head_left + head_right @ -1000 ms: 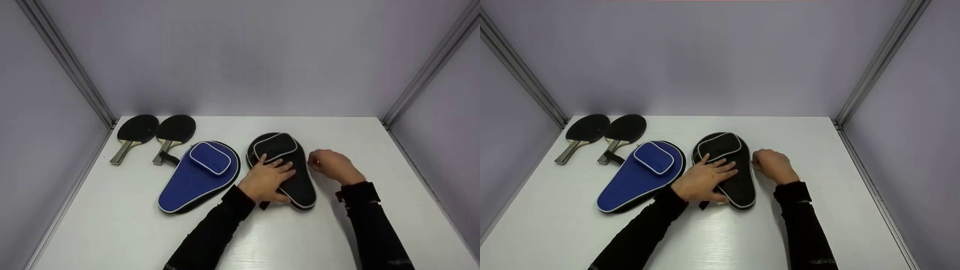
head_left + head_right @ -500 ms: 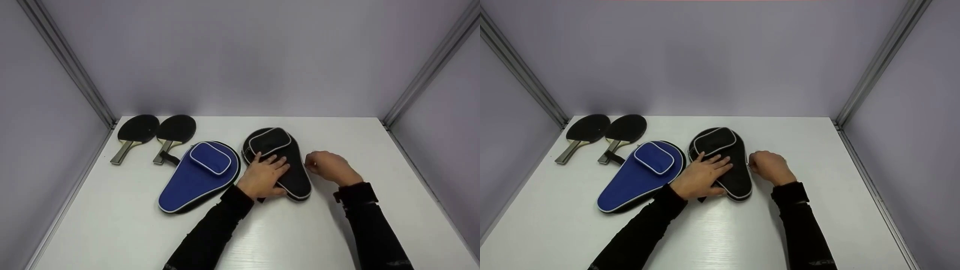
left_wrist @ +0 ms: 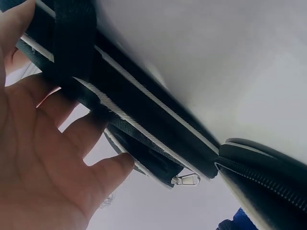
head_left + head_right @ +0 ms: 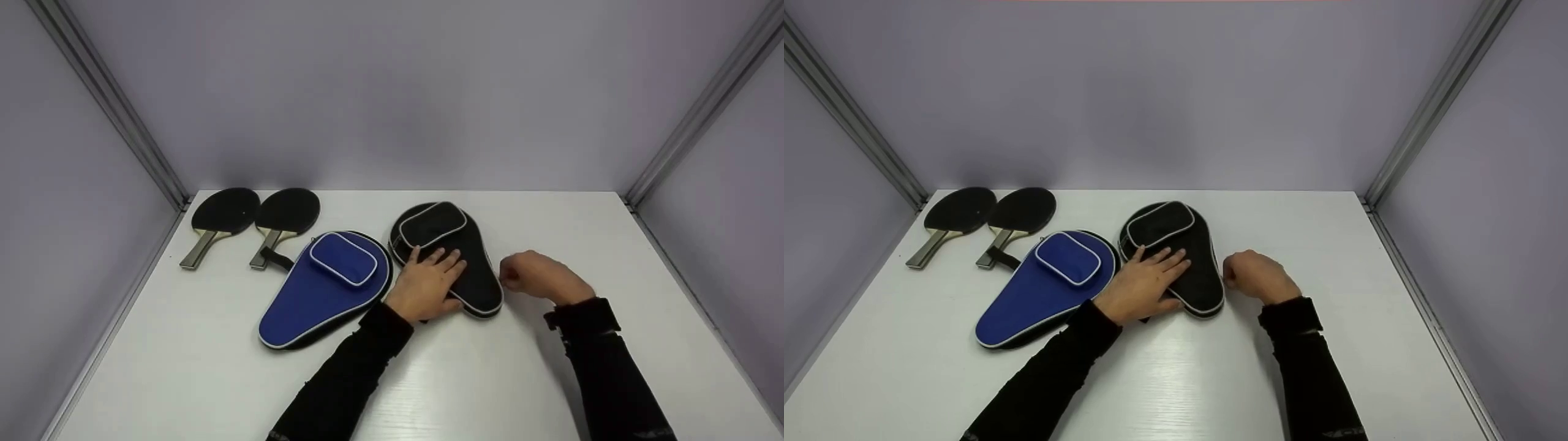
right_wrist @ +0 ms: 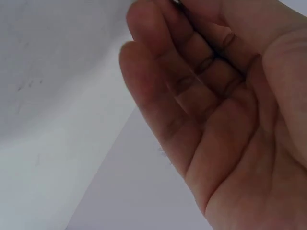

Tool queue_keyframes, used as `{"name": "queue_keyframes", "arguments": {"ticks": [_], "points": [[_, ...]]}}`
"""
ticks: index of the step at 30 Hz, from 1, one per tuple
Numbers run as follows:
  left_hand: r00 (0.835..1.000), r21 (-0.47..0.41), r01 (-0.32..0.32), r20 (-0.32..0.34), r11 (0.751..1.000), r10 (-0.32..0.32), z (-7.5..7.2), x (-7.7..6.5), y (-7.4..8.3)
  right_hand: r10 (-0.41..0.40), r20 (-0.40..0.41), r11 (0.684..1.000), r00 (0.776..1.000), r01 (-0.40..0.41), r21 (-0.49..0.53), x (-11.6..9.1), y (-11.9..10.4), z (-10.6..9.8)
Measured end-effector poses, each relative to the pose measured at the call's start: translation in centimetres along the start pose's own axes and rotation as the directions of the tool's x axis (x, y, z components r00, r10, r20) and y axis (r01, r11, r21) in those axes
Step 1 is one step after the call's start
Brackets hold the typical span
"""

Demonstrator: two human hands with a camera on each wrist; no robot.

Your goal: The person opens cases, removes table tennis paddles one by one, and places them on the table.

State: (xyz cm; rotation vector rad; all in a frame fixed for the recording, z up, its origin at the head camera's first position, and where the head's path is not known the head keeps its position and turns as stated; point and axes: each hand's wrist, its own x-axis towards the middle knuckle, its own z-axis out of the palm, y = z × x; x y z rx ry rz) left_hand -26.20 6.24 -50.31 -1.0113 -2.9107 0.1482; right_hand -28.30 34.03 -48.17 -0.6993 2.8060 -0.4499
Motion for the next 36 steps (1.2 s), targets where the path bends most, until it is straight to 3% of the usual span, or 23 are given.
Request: {"name": "queue_keyframes", "arguments": {"ticks": [7, 11, 21, 26, 28, 31, 36], "points": [[1.000, 0.008, -0.004, -0.001, 1.000, 0.004, -0.1, 0.0, 0.0, 0.072, 0.116, 0.993, 0.991, -0.082, 0.089, -0.5, -0.1, -0.6], [1.000, 0.006, -0.007, 0.004, 1.000, 0.007, -0.2, 0.0, 0.0, 0.080, 0.136, 0.990, 0.987, -0.095, 0.105, -0.7, 0.1, -0.8], [0.998, 0.059, -0.065, -0.001, 0.996, 0.065, -0.6, 0.0, 0.9, 0.121, 0.093, 0.987, 0.988, -0.130, 0.095, -1.4, 1.9, -1.5], [0.995, 0.047, -0.099, 0.001, 0.994, 0.099, -1.1, -0.1, 0.8, 0.182, 0.001, 0.983, 0.983, -0.182, 0.018, -1.7, 3.3, -1.5], [0.997, 0.064, -0.075, -0.026, 0.995, 0.077, -1.1, 0.1, 0.5, 0.200, -0.065, 0.979, 0.978, -0.202, -0.023, -1.8, 3.7, -1.3], [0.997, 0.104, 0.014, -0.075, 0.994, -0.006, -0.7, 0.3, -0.1, 0.214, -0.145, 0.973, 0.966, -0.223, -0.051, -1.7, 4.0, -1.0], [0.987, 0.102, 0.128, -0.108, 0.986, -0.117, -0.2, 0.3, -0.6, 0.204, -0.159, 0.977, 0.966, -0.211, -0.030, -1.5, 4.3, -0.8]]}}
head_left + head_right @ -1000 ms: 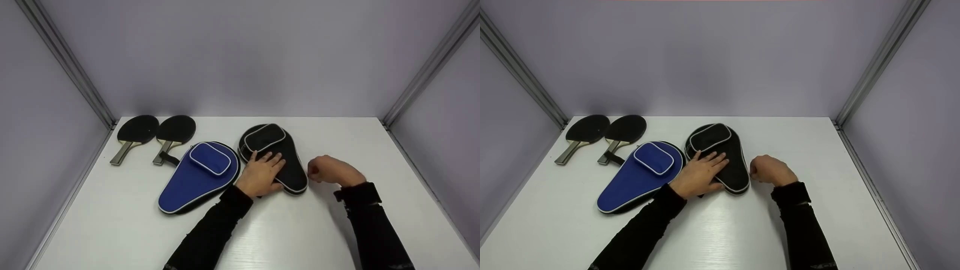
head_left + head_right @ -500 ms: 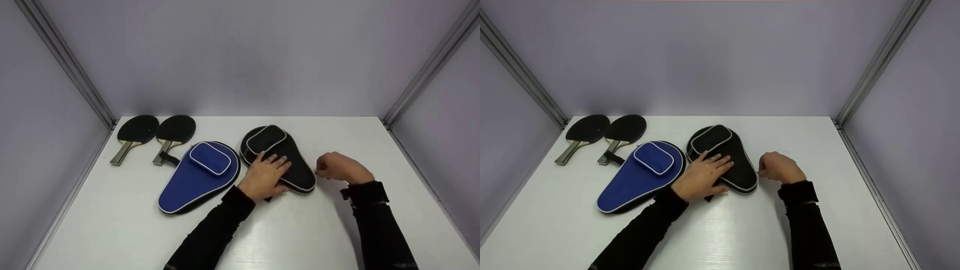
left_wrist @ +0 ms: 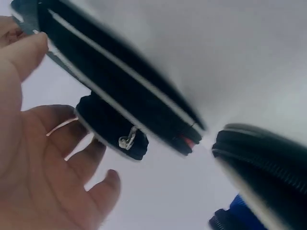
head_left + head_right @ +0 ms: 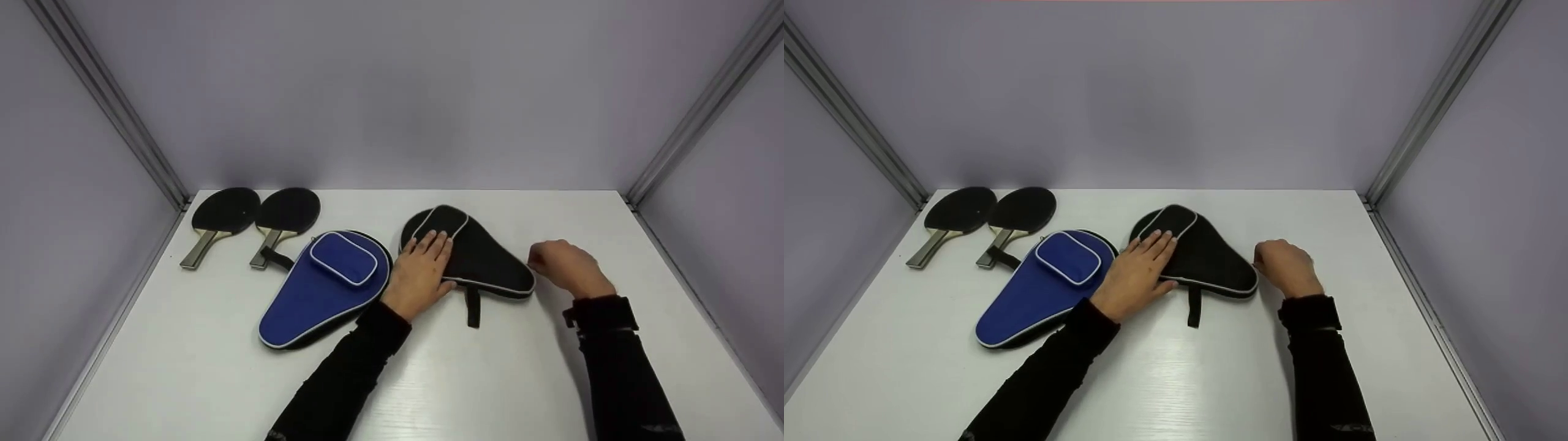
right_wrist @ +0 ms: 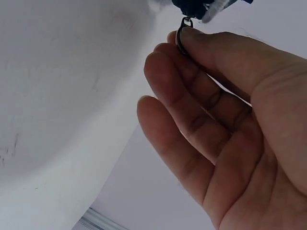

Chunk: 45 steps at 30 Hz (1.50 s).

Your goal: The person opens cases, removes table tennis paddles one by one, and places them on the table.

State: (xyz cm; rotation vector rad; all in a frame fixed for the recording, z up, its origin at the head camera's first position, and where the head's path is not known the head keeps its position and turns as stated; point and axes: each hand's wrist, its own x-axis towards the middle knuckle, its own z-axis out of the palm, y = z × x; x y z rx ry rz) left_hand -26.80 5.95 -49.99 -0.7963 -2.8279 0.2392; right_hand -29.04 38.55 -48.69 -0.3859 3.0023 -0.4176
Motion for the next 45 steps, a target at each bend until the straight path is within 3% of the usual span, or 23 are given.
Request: {"name": "queue_keyframes", "arguments": {"ticks": [3, 6, 8, 10, 14, 18, 25, 31, 33, 35, 38, 40, 42, 45], "points": [[1.000, -0.012, 0.011, -0.013, 1.000, -0.011, 0.5, 0.1, 0.0, -0.017, 0.019, 1.000, 1.000, 0.016, 0.011, 0.1, 0.0, 0.1], [0.998, -0.140, 0.010, -0.053, 0.990, -0.017, 3.0, 1.0, -0.2, -0.024, 0.041, 1.000, 0.999, 0.023, 0.018, 0.1, 0.0, 0.3], [0.996, -0.190, 0.005, -0.086, 0.982, -0.021, 5.1, 1.8, -0.2, -0.022, 0.055, 1.000, 0.998, 0.021, 0.019, 0.1, 0.1, 0.3], [0.996, -0.198, 0.006, -0.083, 0.980, -0.023, 6.0, 2.2, -0.1, -0.019, 0.064, 1.000, 0.998, 0.018, 0.020, 0.0, 0.3, 0.3], [0.998, -0.102, 0.020, -0.060, 0.995, -0.026, 5.1, 2.1, 0.4, -0.017, 0.070, 1.000, 0.997, 0.015, 0.027, -0.3, 0.7, 0.1], [0.996, -0.219, 0.013, -0.080, 0.976, -0.032, 5.7, 2.5, 0.7, -0.028, 0.055, 0.999, 0.998, 0.027, 0.023, -0.8, 1.1, -0.1], [0.993, -0.233, 0.042, -0.094, 0.972, -0.065, 7.2, 3.2, 0.8, -0.051, 0.054, 0.998, 0.997, 0.053, -0.026, -1.5, 1.3, -0.4], [0.991, -0.305, 0.049, -0.102, 0.951, -0.083, 6.5, 2.8, 0.9, -0.072, 0.080, 0.996, 0.994, 0.077, -0.052, -2.4, 1.1, -0.5], [0.993, -0.293, 0.055, -0.083, 0.955, -0.083, 6.4, 2.8, 0.9, -0.073, 0.087, 0.995, 0.994, 0.079, -0.063, -2.7, 1.0, -0.5], [0.994, -0.319, 0.048, -0.074, 0.946, -0.075, 7.7, 3.4, 0.7, -0.074, 0.093, 0.994, 0.993, 0.081, -0.074, -3.1, 0.7, -0.5], [0.996, -0.253, 0.048, -0.065, 0.966, -0.066, 8.5, 3.8, 0.5, -0.076, 0.098, 0.993, 0.992, 0.084, -0.084, -3.7, 0.3, -0.4], [0.996, -0.263, 0.047, -0.061, 0.964, -0.066, 8.7, 3.8, 0.5, -0.079, 0.104, 0.993, 0.991, 0.088, -0.082, -4.2, 0.0, -0.4], [0.995, -0.288, 0.051, -0.071, 0.956, -0.074, 8.4, 3.6, 0.5, -0.085, 0.108, 0.993, 0.991, 0.093, -0.079, -4.6, -0.3, -0.4], [0.995, -0.296, 0.058, -0.056, 0.953, -0.078, 5.5, 2.3, 0.7, -0.096, 0.111, 0.992, 0.989, 0.104, -0.067, -5.1, -0.8, -0.3]]}}
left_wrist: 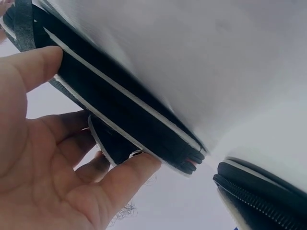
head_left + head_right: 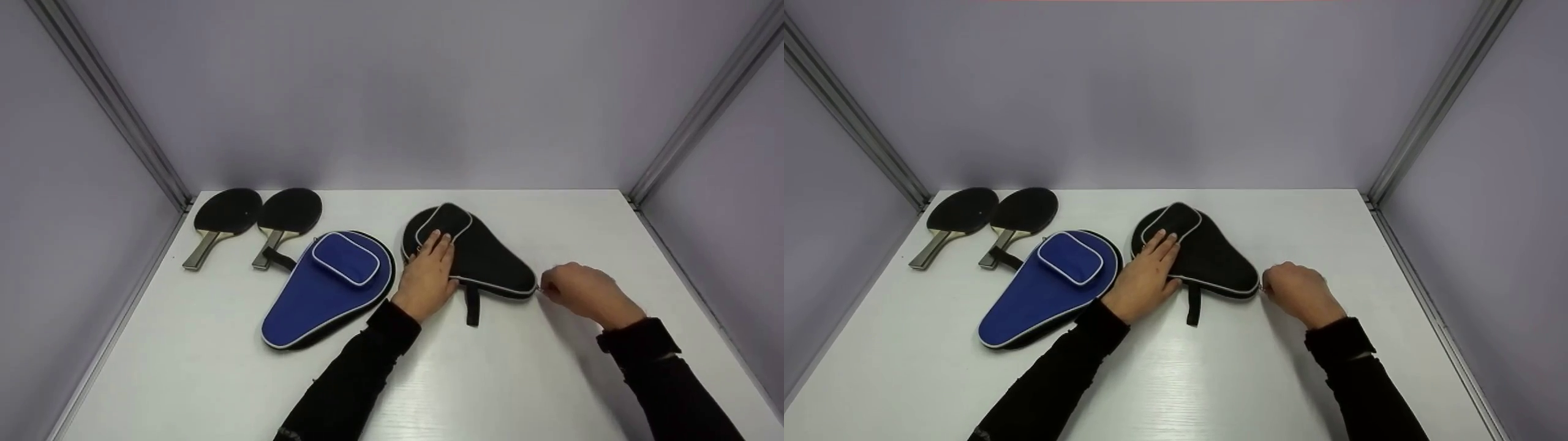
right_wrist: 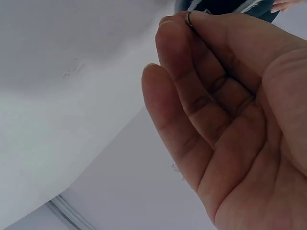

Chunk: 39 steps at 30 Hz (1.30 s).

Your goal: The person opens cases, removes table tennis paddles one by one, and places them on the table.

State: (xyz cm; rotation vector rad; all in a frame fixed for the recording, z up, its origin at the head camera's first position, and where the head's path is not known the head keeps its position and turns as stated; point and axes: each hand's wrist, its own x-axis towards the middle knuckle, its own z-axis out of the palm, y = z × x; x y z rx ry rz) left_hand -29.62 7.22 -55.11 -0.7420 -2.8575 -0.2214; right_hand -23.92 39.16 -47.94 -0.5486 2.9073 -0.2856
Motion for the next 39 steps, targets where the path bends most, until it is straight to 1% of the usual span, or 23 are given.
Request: {"name": "queue_keyframes", "arguments": {"ticks": [2, 4, 6, 9, 11, 12, 13, 15, 16, 18, 19, 21, 23, 25, 26, 27, 29, 31, 34, 36, 39], "points": [[1.000, 0.024, 0.001, 0.006, 1.000, -0.001, -2.0, -0.8, 0.7, -0.009, -0.005, 1.000, 1.000, 0.009, 0.003, -0.4, -0.4, 0.1], [1.000, 0.064, -0.007, 0.012, 0.998, 0.006, -3.3, -1.2, 1.2, -0.013, -0.016, 1.000, 1.000, 0.013, 0.004, -0.7, -0.9, 0.1], [1.000, 0.024, -0.015, -0.006, 1.000, 0.015, -2.3, -1.0, 0.8, -0.018, -0.031, 1.000, 0.999, 0.018, 0.000, -1.0, -1.4, 0.2], [0.999, 0.015, -0.034, -0.038, 0.999, 0.034, 0.8, 0.0, -0.3, -0.021, -0.049, 1.000, 0.999, 0.021, 0.000, -1.3, -2.1, 0.5], [0.997, 0.048, -0.045, -0.054, 0.998, 0.047, 2.8, 0.6, -1.0, -0.022, -0.056, 1.000, 0.998, 0.023, 0.015, -1.5, -2.5, 0.7], [0.997, 0.089, -0.045, -0.053, 0.995, 0.050, 3.4, 0.9, -1.2, -0.017, -0.061, 1.000, 0.998, 0.018, 0.022, -1.5, -2.6, 0.8], [0.997, 0.122, -0.047, -0.050, 0.991, 0.054, 3.8, 1.1, -1.3, -0.008, -0.068, 1.000, 0.998, 0.009, 0.027, -1.5, -2.7, 0.9], [0.998, 0.141, -0.047, -0.039, 0.989, 0.053, 4.1, 1.3, -1.4, 0.019, -0.079, 0.999, 0.997, -0.017, 0.035, -1.6, -2.8, 1.1], [0.998, 0.137, -0.045, -0.031, 0.990, 0.050, 4.1, 1.4, -1.4, 0.040, -0.080, 0.999, 0.996, -0.037, 0.040, -1.6, -2.7, 1.2], [0.999, 0.109, -0.032, 0.000, 0.994, 0.032, 1.7, 0.6, -0.5, 0.093, -0.076, 0.995, 0.993, -0.090, 0.048, -1.7, -2.5, 1.3], [1.000, 0.072, -0.026, 0.006, 0.997, 0.025, 1.3, 0.5, -0.4, 0.121, -0.073, 0.992, 0.990, -0.117, 0.056, -1.7, -2.3, 1.3], [1.000, 0.052, -0.022, 0.010, 0.998, 0.021, 1.0, 0.3, -0.3, 0.167, -0.064, 0.983, 0.984, -0.162, 0.083, -1.6, -2.0, 1.5], [1.000, 0.069, -0.025, 0.007, 0.997, 0.024, 1.1, 0.3, -0.3, 0.199, -0.060, 0.975, 0.978, -0.192, 0.109, -1.4, -2.0, 1.7], [0.999, 0.080, -0.033, -0.006, 0.996, 0.033, 3.3, 1.2, -1.1, 0.202, -0.073, 0.973, 0.977, -0.192, 0.126, -1.0, -1.9, 2.0], [0.999, 0.107, -0.035, -0.007, 0.994, 0.036, 3.7, 1.3, -1.2, 0.197, -0.075, 0.974, 0.978, -0.186, 0.133, -0.8, -1.9, 2.2], [0.999, 0.106, -0.036, -0.006, 0.994, 0.037, 3.7, 1.3, -1.2, 0.188, -0.074, 0.974, 0.979, -0.177, 0.138, -0.6, -1.8, 2.3], [0.999, 0.076, -0.030, -0.013, 0.997, 0.031, 3.4, 1.1, -1.0, 0.172, -0.076, 0.977, 0.982, -0.160, 0.141, -0.2, -1.7, 2.4], [1.000, 0.059, -0.022, 0.000, 0.998, 0.022, 2.0, 0.6, -0.5, 0.163, -0.074, 0.978, 0.984, -0.152, 0.140, 0.1, -1.5, 2.4], [1.000, 0.045, -0.012, 0.023, 0.999, 0.011, -0.5, -0.3, 0.4, 0.159, -0.049, 0.977, 0.986, -0.151, 0.150, 0.1, -1.4, 2.3], [1.000, 0.043, -0.014, 0.015, 0.999, 0.014, -1.0, -0.5, 0.5, 0.162, -0.039, 0.976, 0.986, -0.154, 0.157, -0.1, -1.5, 2.2], [1.000, 0.031, -0.021, 0.005, 0.999, 0.021, -0.9, -0.4, 0.3, 0.167, -0.044, 0.976, 0.985, -0.159, 0.151, -0.7, -2.0, 2.1]]}}
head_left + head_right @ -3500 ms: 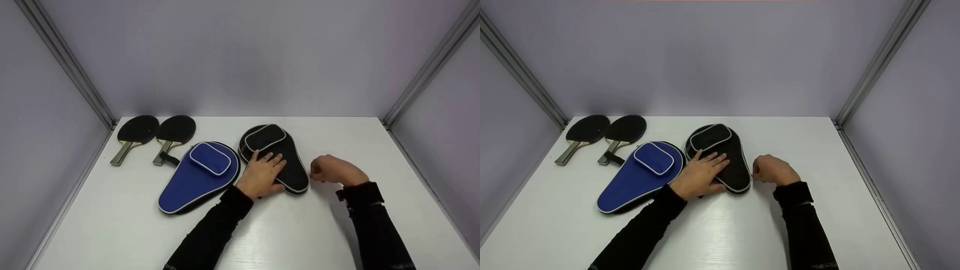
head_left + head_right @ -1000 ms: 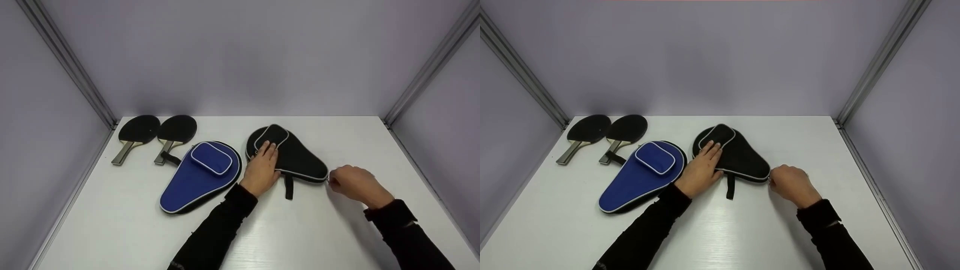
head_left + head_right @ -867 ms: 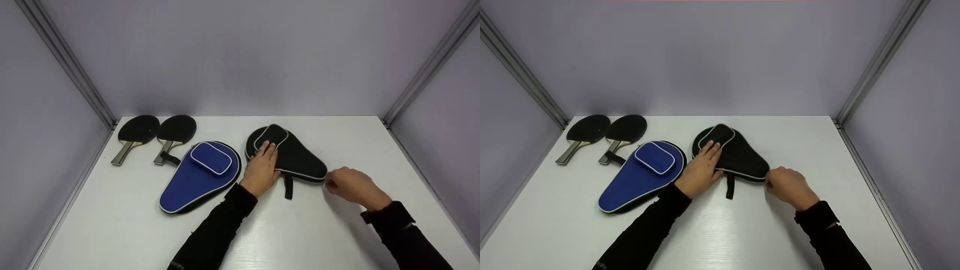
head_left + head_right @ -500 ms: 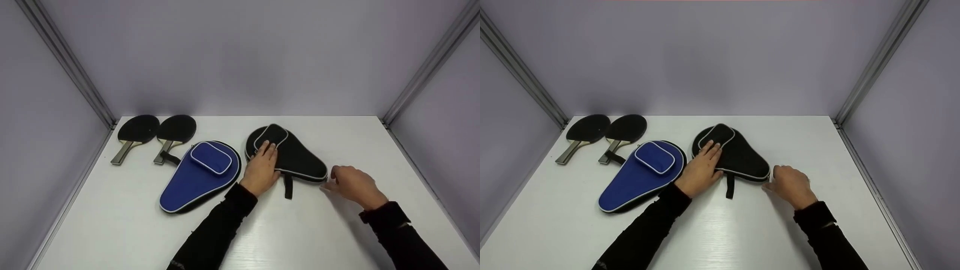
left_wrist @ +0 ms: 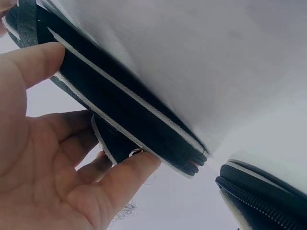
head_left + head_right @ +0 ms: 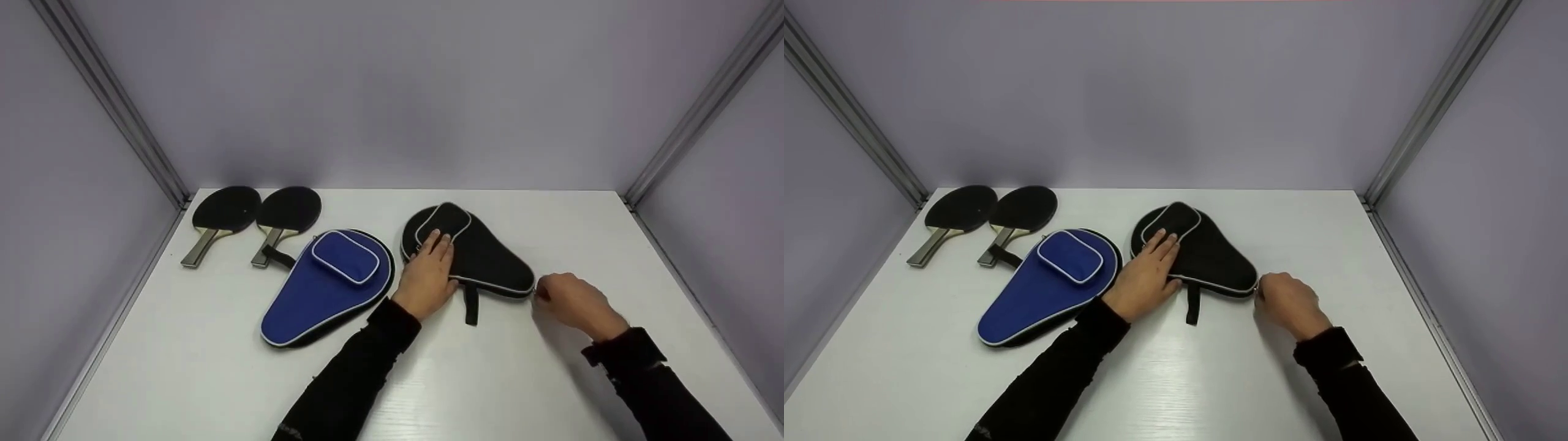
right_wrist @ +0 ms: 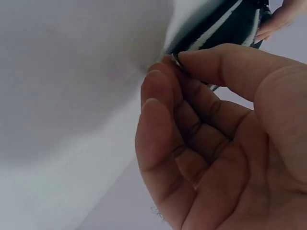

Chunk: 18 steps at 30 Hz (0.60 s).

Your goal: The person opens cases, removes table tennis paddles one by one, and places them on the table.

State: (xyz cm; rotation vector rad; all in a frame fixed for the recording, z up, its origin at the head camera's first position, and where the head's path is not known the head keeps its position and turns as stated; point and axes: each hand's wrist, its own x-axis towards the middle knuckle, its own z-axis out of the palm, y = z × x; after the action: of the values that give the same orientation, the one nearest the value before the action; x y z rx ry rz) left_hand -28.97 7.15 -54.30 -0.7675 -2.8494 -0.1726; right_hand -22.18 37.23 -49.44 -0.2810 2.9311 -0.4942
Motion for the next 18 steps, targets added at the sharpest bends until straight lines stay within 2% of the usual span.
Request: {"name": "queue_keyframes", "arguments": {"ticks": [2, 9, 11, 15, 18], "points": [[1.000, -0.037, -0.007, -0.027, 0.999, 0.006, 1.1, 0.4, -0.4, 0.005, -0.020, 1.000, 1.000, -0.005, -0.016, -0.6, -0.5, -0.1], [1.000, 0.000, -0.013, -0.021, 1.000, 0.013, 0.2, 0.2, -0.2, -0.060, -0.099, 0.995, 0.993, 0.051, -0.084, -1.9, -3.2, 0.5], [0.999, 0.000, -0.016, -0.028, 1.000, 0.016, 0.6, 0.3, -0.2, -0.085, -0.125, 0.992, 0.989, 0.071, -0.107, -2.0, -4.0, 0.7], [0.998, -0.041, -0.032, -0.052, 0.999, 0.030, 2.8, 1.0, -0.9, -0.127, -0.179, 0.983, 0.976, 0.099, -0.158, -1.8, -5.4, 1.2], [0.998, 0.004, -0.051, -0.046, 0.999, 0.051, 4.1, 1.5, -1.4, -0.165, -0.217, 0.972, 0.962, 0.122, -0.199, -1.2, -6.4, 1.8]]}}
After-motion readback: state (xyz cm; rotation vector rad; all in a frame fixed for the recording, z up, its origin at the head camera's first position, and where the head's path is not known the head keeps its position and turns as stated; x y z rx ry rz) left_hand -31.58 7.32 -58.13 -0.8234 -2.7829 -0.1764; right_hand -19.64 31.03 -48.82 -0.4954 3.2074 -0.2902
